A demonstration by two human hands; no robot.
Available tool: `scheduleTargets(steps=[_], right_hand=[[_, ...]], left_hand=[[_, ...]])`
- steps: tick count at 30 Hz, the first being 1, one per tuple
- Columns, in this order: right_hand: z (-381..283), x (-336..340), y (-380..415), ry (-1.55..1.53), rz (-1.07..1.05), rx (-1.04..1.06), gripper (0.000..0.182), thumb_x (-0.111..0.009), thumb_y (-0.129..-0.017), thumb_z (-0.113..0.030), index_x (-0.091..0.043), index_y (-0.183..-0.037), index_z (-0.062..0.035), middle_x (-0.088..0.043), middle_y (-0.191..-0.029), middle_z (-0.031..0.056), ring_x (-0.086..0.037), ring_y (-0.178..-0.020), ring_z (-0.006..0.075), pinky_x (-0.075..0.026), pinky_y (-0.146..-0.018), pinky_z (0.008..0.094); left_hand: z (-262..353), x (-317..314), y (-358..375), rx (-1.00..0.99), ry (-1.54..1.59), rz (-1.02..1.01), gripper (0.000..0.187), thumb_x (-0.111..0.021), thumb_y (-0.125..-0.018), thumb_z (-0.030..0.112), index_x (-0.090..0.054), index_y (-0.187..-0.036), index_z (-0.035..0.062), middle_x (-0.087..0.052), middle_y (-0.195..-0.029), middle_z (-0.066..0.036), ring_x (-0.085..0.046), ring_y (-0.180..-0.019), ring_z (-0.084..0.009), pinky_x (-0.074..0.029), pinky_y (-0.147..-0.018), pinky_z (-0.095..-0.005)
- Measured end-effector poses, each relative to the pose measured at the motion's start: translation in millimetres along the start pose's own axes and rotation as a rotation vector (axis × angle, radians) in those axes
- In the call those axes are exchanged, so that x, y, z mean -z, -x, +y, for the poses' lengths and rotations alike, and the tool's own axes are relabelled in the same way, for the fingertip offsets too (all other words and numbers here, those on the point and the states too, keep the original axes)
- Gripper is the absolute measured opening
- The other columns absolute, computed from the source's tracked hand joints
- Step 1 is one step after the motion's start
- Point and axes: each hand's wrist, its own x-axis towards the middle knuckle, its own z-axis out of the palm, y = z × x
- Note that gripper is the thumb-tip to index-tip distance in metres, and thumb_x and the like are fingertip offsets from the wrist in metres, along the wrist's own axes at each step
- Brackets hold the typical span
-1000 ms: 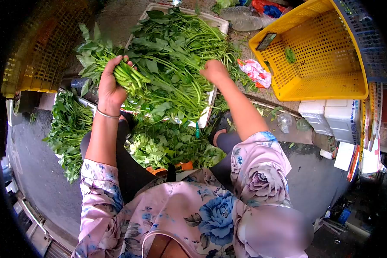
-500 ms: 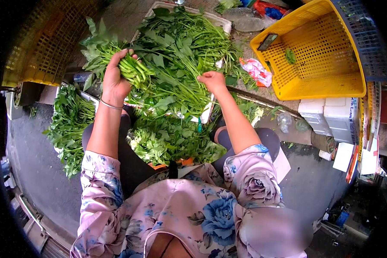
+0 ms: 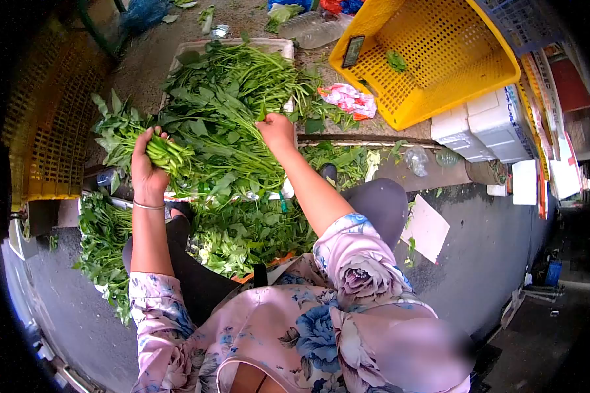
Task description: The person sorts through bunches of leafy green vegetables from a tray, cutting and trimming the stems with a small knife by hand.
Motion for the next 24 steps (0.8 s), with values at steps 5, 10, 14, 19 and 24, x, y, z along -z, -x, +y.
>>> scheduleTargets(steps=[5, 10, 14, 19, 24], right_hand=[[13.9, 0.5, 30.4, -0.281, 0.137, -0.018, 0.021, -0.068, -0.069, -0.021, -0.064, -0.076, -0.0016, -0.064, -0.068, 0.0088, -0.059, -0.057, 0.0178, -0.045, -0.057, 0.0282], [2.7, 1.1, 43.3, -0.121, 0.23, -0.119, 0.018, -0.069, -0.067, -0.019, -0.063, -0.071, -0.0023, -0.063, -0.064, 0.009, -0.06, -0.057, 0.0195, -0.045, -0.057, 0.03], [6.8, -0.8, 41.9, -0.206, 0.224, -0.22, 0.014, -0.067, -0.063, -0.014, -0.059, -0.064, -0.0025, -0.06, -0.058, 0.0078, -0.056, -0.052, 0.0175, -0.044, -0.055, 0.0293], [38.4, -16.2, 30.0, -0.33, 0.247, -0.205, 0.015, -0.067, -0.059, -0.011, -0.056, -0.061, -0.0022, -0.059, -0.056, 0.007, -0.055, -0.051, 0.016, -0.044, -0.052, 0.0297], [10.6, 1.5, 41.2, -0.62, 0.162, -0.329, 0.015, -0.065, -0.063, -0.002, -0.05, -0.065, -0.0019, -0.059, -0.059, 0.0085, -0.056, -0.053, 0.014, -0.044, -0.047, 0.0246]], left_hand=[[-2.7, -1.0, -1.9, 0.013, -0.03, 0.009, 0.014, -0.061, -0.076, 0.01, -0.054, -0.086, 0.0051, -0.06, -0.083, -0.005, -0.056, -0.075, -0.0187, -0.048, -0.071, -0.0316], [-9.0, -7.1, 1.2, 0.025, -0.051, 0.009, 0.014, -0.061, -0.076, 0.01, -0.054, -0.087, 0.0048, -0.06, -0.084, -0.005, -0.056, -0.074, -0.0187, -0.048, -0.071, -0.0326], [-9.7, -7.3, 3.7, 0.022, -0.02, -0.008, 0.013, -0.06, -0.077, 0.009, -0.054, -0.087, 0.0044, -0.059, -0.083, -0.005, -0.056, -0.074, -0.0195, -0.048, -0.073, -0.0353], [-7.2, -6.3, 2.8, 0.03, -0.002, -0.026, 0.012, -0.059, -0.077, 0.008, -0.054, -0.086, 0.0042, -0.059, -0.083, -0.005, -0.055, -0.075, -0.0197, -0.048, -0.072, -0.0364], [-5.7, -5.6, 3.1, 0.011, -0.007, -0.02, 0.012, -0.059, -0.077, 0.008, -0.053, -0.087, 0.0033, -0.058, -0.083, -0.006, -0.056, -0.075, -0.0194, -0.048, -0.073, -0.0361]])
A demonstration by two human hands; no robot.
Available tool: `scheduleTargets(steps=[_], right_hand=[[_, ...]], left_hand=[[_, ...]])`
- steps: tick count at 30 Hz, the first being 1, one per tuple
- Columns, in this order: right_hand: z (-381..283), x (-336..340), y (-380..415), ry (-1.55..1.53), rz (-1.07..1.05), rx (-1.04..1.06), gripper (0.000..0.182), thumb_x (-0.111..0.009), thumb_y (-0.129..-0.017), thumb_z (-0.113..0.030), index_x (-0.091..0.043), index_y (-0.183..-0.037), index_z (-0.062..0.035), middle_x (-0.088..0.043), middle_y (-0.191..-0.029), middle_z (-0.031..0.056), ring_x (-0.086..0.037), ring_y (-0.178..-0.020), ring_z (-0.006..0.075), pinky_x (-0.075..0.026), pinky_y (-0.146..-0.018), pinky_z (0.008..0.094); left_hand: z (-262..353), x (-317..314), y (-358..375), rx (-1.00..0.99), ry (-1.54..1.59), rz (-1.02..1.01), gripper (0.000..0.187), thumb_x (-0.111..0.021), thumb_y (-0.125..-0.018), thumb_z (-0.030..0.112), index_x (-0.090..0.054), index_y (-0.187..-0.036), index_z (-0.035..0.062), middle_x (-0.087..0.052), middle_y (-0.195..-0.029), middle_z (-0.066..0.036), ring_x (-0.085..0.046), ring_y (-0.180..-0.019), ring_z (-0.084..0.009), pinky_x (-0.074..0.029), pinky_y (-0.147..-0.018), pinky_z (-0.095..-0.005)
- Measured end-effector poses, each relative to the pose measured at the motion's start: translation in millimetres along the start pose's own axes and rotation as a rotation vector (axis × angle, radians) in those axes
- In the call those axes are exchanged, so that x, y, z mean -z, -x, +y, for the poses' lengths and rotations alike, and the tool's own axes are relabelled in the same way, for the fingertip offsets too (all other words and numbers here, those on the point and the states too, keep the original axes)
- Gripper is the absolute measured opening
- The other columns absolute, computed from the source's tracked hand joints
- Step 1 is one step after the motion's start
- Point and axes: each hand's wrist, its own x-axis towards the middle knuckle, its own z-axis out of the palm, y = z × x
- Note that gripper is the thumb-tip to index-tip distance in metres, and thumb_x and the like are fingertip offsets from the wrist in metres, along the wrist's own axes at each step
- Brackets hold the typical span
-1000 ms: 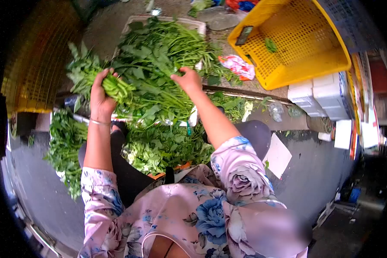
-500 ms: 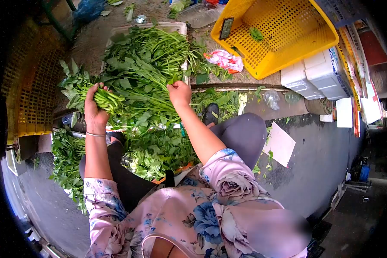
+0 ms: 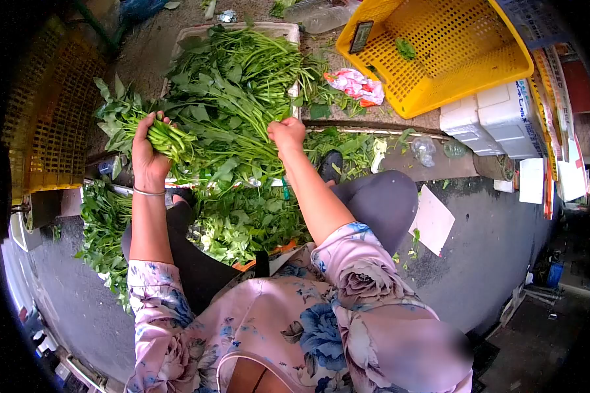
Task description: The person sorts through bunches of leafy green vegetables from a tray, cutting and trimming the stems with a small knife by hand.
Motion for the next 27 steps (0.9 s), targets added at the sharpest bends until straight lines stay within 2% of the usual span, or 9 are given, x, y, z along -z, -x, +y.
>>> scheduleTargets(steps=[3, 5, 7, 13, 15, 17, 19, 23, 27], right_hand=[[-6.3, 8.0, -1.5, -0.157, -0.095, -0.138, 0.012, -0.064, -0.072, -0.001, -0.052, -0.073, -0.0017, -0.061, -0.071, 0.01, -0.06, -0.06, 0.0155, -0.046, -0.046, 0.0223], [-5.5, 18.6, -4.2, -0.465, -0.127, -0.205, 0.016, -0.066, -0.073, -0.005, -0.053, -0.082, -0.0022, -0.061, -0.076, 0.0086, -0.06, -0.063, 0.0154, -0.046, -0.048, 0.0226], [-6.0, 27.3, -5.5, -0.468, -0.075, -0.2, 0.025, -0.067, -0.075, -0.008, -0.052, -0.095, -0.0029, -0.06, -0.082, 0.007, -0.06, -0.068, 0.0157, -0.046, -0.05, 0.0233], [17.5, 45.9, 16.6, -0.147, 0.177, -0.185, 0.032, -0.067, -0.073, -0.011, -0.051, -0.1, -0.0021, -0.059, -0.083, 0.0067, -0.056, -0.065, 0.0135, -0.044, -0.05, 0.025], [36.7, 48.7, 18.6, -0.019, 0.163, 0.0, 0.025, -0.065, -0.074, -0.011, -0.054, -0.096, -0.0027, -0.06, -0.081, 0.0074, -0.056, -0.061, 0.0134, -0.044, -0.051, 0.0252], [57.6, 48.6, 20.4, 0.259, -0.076, 0.313, 0.018, -0.065, -0.074, -0.015, -0.06, -0.086, -0.0022, -0.06, -0.08, 0.0077, -0.056, -0.059, 0.0139, -0.046, -0.057, 0.0269], [40.4, 37.8, 44.0, 0.668, -0.12, 0.45, 0.024, -0.066, -0.071, -0.017, -0.06, -0.091, -0.0041, -0.059, -0.084, 0.0079, -0.057, -0.063, 0.017, -0.046, -0.06, 0.0299], [35.6, 23.8, 52.4, 0.802, -0.101, 0.546, 0.03, -0.068, -0.07, -0.022, -0.061, -0.096, -0.0088, -0.056, -0.089, 0.0086, -0.057, -0.067, 0.0239, -0.046, -0.064, 0.0348], [25.5, 25.8, 44.1, 0.804, -0.133, 0.423, 0.031, -0.069, -0.069, -0.026, -0.064, -0.094, -0.0088, -0.058, -0.086, 0.0113, -0.059, -0.072, 0.025, -0.046, -0.065, 0.0348]], left_hand=[[1.2, -1.0, 1.2, -0.008, 0.01, -0.007, 0.012, -0.059, -0.077, 0.008, -0.053, -0.087, 0.0033, -0.058, -0.084, -0.006, -0.056, -0.075, -0.0193, -0.047, -0.074, -0.0361], [2.1, 5.5, -3.7, 0.015, 0.034, -0.028, 0.012, -0.059, -0.077, 0.008, -0.054, -0.086, 0.0039, -0.059, -0.083, -0.006, -0.057, -0.074, -0.0195, -0.048, -0.074, -0.0357], [3.3, 3.8, -2.3, -0.006, 0.005, -0.014, 0.011, -0.059, -0.077, 0.008, -0.053, -0.086, 0.004, -0.059, -0.082, -0.006, -0.057, -0.074, -0.0195, -0.048, -0.073, -0.0357], [5.8, 3.5, -2.1, -0.01, 0.016, -0.01, 0.012, -0.06, -0.077, 0.009, -0.053, -0.086, 0.0039, -0.059, -0.082, -0.007, -0.057, -0.075, -0.02, -0.048, -0.072, -0.0352], [5.5, 3.4, -2.5, -0.005, 0.012, 0.002, 0.012, -0.06, -0.077, 0.008, -0.053, -0.086, 0.0038, -0.059, -0.082, -0.007, -0.057, -0.075, -0.0204, -0.048, -0.072, -0.0352], [5.0, 2.0, -1.2, -0.006, 0.008, 0.017, 0.013, -0.06, -0.077, 0.008, -0.053, -0.087, 0.0035, -0.059, -0.082, -0.007, -0.058, -0.075, -0.0208, -0.049, -0.071, -0.0353], [5.1, 1.9, -0.2, -0.008, 0.016, 0.021, 0.013, -0.06, -0.077, 0.009, -0.053, -0.087, 0.0031, -0.059, -0.082, -0.007, -0.058, -0.075, -0.021, -0.049, -0.071, -0.0354], [7.4, 4.9, 3.5, -0.016, -0.013, -0.008, 0.013, -0.06, -0.077, 0.009, -0.053, -0.086, 0.0028, -0.059, -0.082, -0.007, -0.058, -0.074, -0.0213, -0.048, -0.072, -0.0351], [13.4, 20.8, 6.2, 0.003, -0.043, -0.101, 0.013, -0.058, -0.078, 0.008, -0.052, -0.088, 0.004, -0.059, -0.085, -0.007, -0.056, -0.075, -0.0197, -0.048, -0.073, -0.0375]])
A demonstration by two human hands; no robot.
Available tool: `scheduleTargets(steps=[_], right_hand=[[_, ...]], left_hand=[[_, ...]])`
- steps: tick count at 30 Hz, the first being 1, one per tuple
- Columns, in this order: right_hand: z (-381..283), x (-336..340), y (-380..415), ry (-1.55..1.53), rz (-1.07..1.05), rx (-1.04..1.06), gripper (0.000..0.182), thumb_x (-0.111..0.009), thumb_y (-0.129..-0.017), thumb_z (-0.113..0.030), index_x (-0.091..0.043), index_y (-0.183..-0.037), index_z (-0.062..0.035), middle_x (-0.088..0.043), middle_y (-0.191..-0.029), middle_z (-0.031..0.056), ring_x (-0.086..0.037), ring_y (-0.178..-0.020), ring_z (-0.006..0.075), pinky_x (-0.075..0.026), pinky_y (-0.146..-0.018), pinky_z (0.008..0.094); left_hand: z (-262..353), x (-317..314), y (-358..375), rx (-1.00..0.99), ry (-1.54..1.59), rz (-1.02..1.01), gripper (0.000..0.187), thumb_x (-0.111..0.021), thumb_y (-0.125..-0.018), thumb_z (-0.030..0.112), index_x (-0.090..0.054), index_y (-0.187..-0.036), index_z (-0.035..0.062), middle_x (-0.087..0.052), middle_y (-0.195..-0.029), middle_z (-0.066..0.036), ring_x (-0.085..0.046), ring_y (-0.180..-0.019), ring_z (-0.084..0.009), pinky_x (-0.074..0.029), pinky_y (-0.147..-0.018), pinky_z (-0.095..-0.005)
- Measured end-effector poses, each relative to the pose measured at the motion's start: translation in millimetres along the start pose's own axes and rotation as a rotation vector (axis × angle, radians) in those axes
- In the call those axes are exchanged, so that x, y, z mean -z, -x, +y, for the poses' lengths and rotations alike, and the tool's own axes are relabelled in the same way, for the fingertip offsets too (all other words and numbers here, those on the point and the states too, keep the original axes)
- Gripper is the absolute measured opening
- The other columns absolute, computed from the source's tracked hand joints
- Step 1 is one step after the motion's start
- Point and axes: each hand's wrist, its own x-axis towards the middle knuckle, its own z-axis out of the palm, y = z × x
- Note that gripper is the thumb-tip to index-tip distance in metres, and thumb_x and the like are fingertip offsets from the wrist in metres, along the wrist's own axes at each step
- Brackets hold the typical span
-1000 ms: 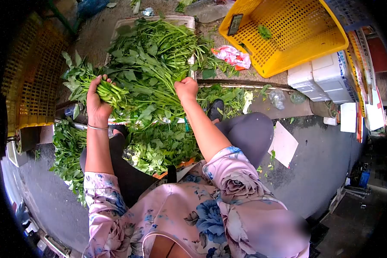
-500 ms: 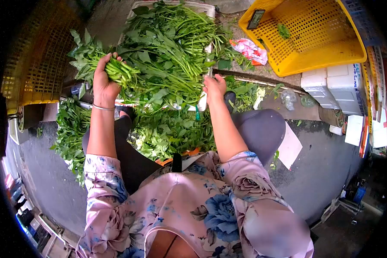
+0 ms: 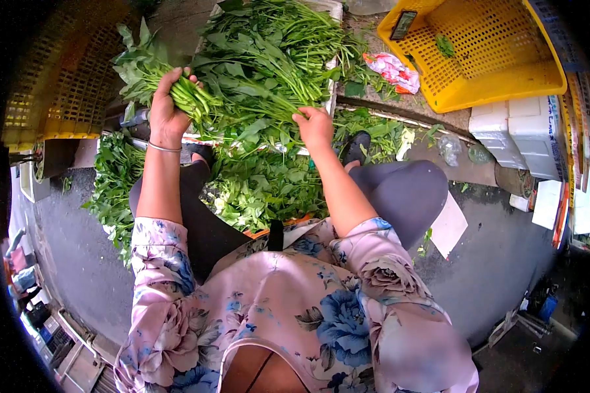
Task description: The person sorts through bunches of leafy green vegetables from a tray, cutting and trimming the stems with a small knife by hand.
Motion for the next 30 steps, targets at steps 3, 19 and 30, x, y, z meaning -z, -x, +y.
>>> scheduleTargets(steps=[3, 19, 30], right_hand=[[4.8, 6.1, -12.0, -0.217, -0.02, 0.015, 0.033, -0.071, -0.07, -0.026, -0.064, -0.094, -0.0041, -0.064, -0.083, 0.0111, -0.061, -0.073, 0.0197, -0.047, -0.067, 0.0291], [-44.9, 52.9, -2.6, -1.328, -0.579, -0.731, 0.014, -0.063, -0.08, -0.024, -0.058, -0.084, -0.0115, -0.056, -0.068, -0.004, -0.03, -0.042, 0.0004, -0.022, -0.035, 0.0148], [-81.6, 51.6, 38.5, -1.031, -0.624, -0.445, 0.015, -0.064, -0.079, -0.017, -0.059, -0.09, -0.0084, -0.058, -0.073, -0.0019, -0.037, -0.048, 0.0002, -0.025, -0.037, 0.0132]], left_hand=[[1.2, 5.4, 13.9, -0.017, -0.068, 0.007, 0.013, -0.058, -0.078, 0.009, -0.051, -0.089, 0.0043, -0.058, -0.085, -0.007, -0.056, -0.072, -0.0193, -0.049, -0.068, -0.0361], [-51.8, 25.2, 71.8, 0.073, -0.044, 0.117, 0.013, -0.059, -0.077, 0.008, -0.051, -0.087, 0.0055, -0.06, -0.086, -0.007, -0.058, -0.069, -0.0185, -0.049, -0.067, -0.0334], [-103.4, 30.0, 46.3, 0.217, -0.292, 0.134, 0.016, -0.059, -0.077, 0.013, -0.061, -0.087, 0.0007, -0.061, -0.078, -0.007, -0.058, -0.067, -0.0181, -0.051, -0.061, -0.0335]])
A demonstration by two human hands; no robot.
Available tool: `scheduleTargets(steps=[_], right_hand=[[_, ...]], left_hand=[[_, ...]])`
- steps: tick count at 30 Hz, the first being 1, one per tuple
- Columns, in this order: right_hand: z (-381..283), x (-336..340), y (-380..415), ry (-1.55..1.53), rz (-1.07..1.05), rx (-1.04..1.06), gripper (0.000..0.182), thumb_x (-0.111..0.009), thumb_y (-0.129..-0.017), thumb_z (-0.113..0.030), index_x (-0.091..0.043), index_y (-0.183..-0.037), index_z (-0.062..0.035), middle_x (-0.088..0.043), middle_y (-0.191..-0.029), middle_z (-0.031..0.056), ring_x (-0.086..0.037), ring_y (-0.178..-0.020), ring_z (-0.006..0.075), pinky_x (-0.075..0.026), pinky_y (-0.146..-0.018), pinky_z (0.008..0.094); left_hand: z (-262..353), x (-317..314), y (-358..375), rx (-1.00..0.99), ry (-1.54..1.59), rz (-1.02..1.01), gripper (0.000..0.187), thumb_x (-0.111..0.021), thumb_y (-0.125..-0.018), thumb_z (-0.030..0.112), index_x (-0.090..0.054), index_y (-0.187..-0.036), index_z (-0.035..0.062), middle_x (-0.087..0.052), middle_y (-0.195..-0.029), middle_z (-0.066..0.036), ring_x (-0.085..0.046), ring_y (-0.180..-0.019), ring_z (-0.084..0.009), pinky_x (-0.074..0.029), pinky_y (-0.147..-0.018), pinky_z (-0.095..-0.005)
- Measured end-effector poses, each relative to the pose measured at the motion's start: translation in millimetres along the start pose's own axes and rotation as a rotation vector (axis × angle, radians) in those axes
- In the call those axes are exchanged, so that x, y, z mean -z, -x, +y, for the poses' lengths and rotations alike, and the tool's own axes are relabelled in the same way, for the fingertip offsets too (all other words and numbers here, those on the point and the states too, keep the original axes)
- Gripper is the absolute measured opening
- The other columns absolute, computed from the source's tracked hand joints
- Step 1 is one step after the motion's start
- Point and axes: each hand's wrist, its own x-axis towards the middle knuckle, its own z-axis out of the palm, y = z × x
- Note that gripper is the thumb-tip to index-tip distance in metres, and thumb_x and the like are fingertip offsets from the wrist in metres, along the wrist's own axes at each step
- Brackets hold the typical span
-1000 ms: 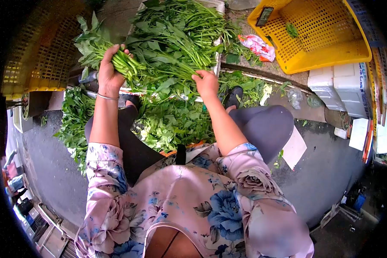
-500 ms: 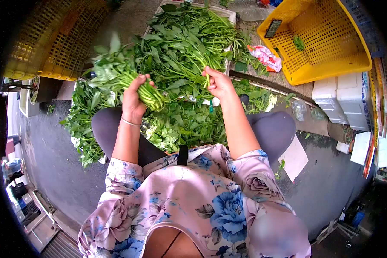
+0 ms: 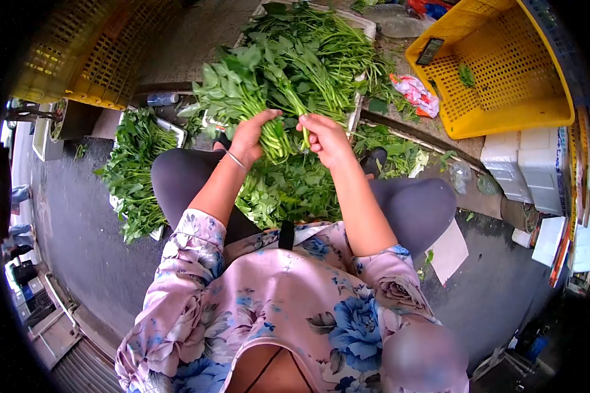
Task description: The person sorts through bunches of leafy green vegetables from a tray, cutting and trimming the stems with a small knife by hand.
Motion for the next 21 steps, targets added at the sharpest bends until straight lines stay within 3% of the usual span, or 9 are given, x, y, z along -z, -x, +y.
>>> scheduleTargets(steps=[4, 7, 12, 15, 21], right_hand=[[14.8, -8.8, 1.0, 0.141, -0.001, 0.061, 0.024, -0.067, -0.076, -0.017, -0.058, -0.094, -0.0044, -0.061, -0.074, 0.001, -0.045, -0.053, 0.0014, -0.03, -0.04, 0.0149], [24.8, -17.4, -3.0, 0.303, 0.086, 0.233, 0.024, -0.069, -0.074, -0.014, -0.059, -0.091, 0.0, -0.062, -0.076, 0.0041, -0.056, -0.064, 0.0065, -0.04, -0.052, 0.0181], [29.3, -24.2, -2.3, 0.388, 0.067, 0.311, 0.02, -0.069, -0.072, -0.008, -0.059, -0.087, 0.0021, -0.062, -0.074, 0.0045, -0.054, -0.062, 0.0058, -0.042, -0.055, 0.0189], [36.9, -24.7, -7.7, 0.378, 0.014, 0.401, 0.018, -0.069, -0.072, -0.009, -0.06, -0.083, 0.0011, -0.062, -0.07, 0.0043, -0.054, -0.06, 0.0063, -0.042, -0.054, 0.0192], [38.8, -27.4, -6.0, 0.573, 0.067, 0.325, 0.023, -0.072, -0.071, -0.015, -0.059, -0.082, 0.0012, -0.061, -0.071, 0.0038, -0.054, -0.06, 0.0063, -0.043, -0.056, 0.0184]], left_hand=[[-4.2, -2.3, -0.6, 0.046, 0.075, -0.063, 0.021, -0.061, -0.08, 0.018, -0.06, -0.091, 0.0001, -0.062, -0.084, -0.009, -0.06, -0.067, -0.0205, -0.052, -0.062, -0.0342], [-6.5, 2.0, -4.9, 0.036, 0.086, -0.075, 0.022, -0.06, -0.081, 0.019, -0.058, -0.093, -0.0003, -0.062, -0.085, -0.01, -0.06, -0.069, -0.0204, -0.051, -0.064, -0.0339], [-1.1, 5.8, -0.1, 0.054, 0.051, -0.086, 0.024, -0.058, -0.082, 0.018, -0.058, -0.097, -0.0007, -0.062, -0.09, -0.01, -0.06, -0.077, -0.0197, -0.05, -0.069, -0.0334], [2.5, 8.3, 2.1, 0.08, 0.046, -0.196, 0.03, -0.056, -0.083, 0.018, -0.056, -0.105, -0.0019, -0.061, -0.092, -0.011, -0.059, -0.082, -0.0193, -0.049, -0.074, -0.0312], [4.4, 14.2, 2.9, 0.12, 0.043, -0.225, 0.028, -0.057, -0.082, 0.017, -0.057, -0.103, -0.0016, -0.061, -0.092, -0.012, -0.06, -0.08, -0.0196, -0.049, -0.073, -0.0306]])
